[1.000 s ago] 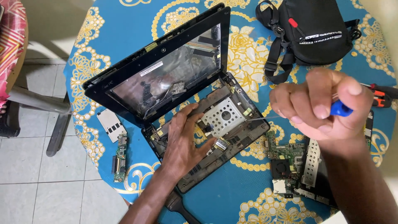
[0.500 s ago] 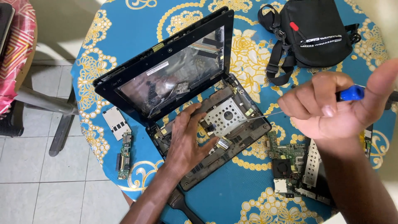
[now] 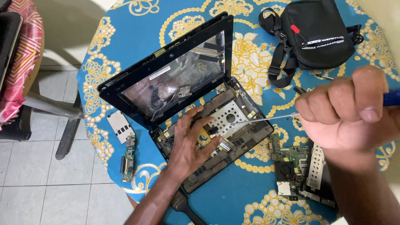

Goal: The person removes screws from a metal bracket inside a disassembled laptop using a screwdriver, then uses a brush to clean dust from the laptop's interior. The person continues to unscrew and remove the metal bracket.

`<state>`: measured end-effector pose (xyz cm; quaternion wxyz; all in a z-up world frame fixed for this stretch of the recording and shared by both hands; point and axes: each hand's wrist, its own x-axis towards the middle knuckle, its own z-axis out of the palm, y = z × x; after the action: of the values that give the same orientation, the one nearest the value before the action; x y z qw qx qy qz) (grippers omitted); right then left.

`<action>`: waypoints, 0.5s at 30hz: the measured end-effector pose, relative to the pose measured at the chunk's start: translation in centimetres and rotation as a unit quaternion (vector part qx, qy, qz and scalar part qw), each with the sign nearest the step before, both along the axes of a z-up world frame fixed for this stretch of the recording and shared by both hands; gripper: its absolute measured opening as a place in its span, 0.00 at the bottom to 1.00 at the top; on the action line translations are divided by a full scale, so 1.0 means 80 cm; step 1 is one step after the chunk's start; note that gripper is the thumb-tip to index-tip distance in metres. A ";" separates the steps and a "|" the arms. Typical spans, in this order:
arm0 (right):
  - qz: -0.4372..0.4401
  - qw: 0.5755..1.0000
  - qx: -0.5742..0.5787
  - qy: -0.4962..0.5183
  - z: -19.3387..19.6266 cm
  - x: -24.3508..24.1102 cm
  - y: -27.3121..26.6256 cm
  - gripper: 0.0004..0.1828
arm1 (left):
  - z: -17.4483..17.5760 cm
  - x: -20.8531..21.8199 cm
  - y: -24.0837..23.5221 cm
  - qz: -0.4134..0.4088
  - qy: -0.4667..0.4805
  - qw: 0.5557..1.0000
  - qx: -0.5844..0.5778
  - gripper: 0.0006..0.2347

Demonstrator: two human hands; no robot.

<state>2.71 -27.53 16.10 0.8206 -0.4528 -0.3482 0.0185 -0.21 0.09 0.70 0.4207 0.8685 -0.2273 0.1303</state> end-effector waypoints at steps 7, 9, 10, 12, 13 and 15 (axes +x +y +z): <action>0.077 0.992 0.062 0.085 0.003 -0.001 0.047 0.31 | -0.006 0.001 0.000 -0.003 -0.012 1.000 -0.022 0.12; 0.078 0.988 0.079 0.111 0.002 -0.002 0.054 0.31 | -0.004 0.001 -0.001 -0.003 -0.009 0.999 -0.035 0.06; 0.078 0.988 0.080 0.111 0.003 -0.002 0.053 0.31 | -0.005 0.001 0.000 -0.004 -0.009 0.999 -0.034 0.06; 0.074 0.987 0.080 0.117 0.004 -0.003 0.050 0.31 | -0.008 0.001 0.000 -0.001 -0.004 0.999 -0.044 0.05; 0.072 0.987 0.080 0.118 0.003 -0.006 0.045 0.31 | -0.006 0.001 0.000 -0.003 -0.004 0.999 -0.044 0.05; -0.098 0.994 -0.045 -0.031 0.003 -0.009 0.034 0.36 | -0.003 0.000 0.000 -0.010 0.028 0.998 -0.054 0.07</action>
<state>1.95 -24.81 16.31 0.7860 -0.5214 -0.3266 -0.0603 -0.18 0.11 0.49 0.4748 0.8453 -0.2167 0.1142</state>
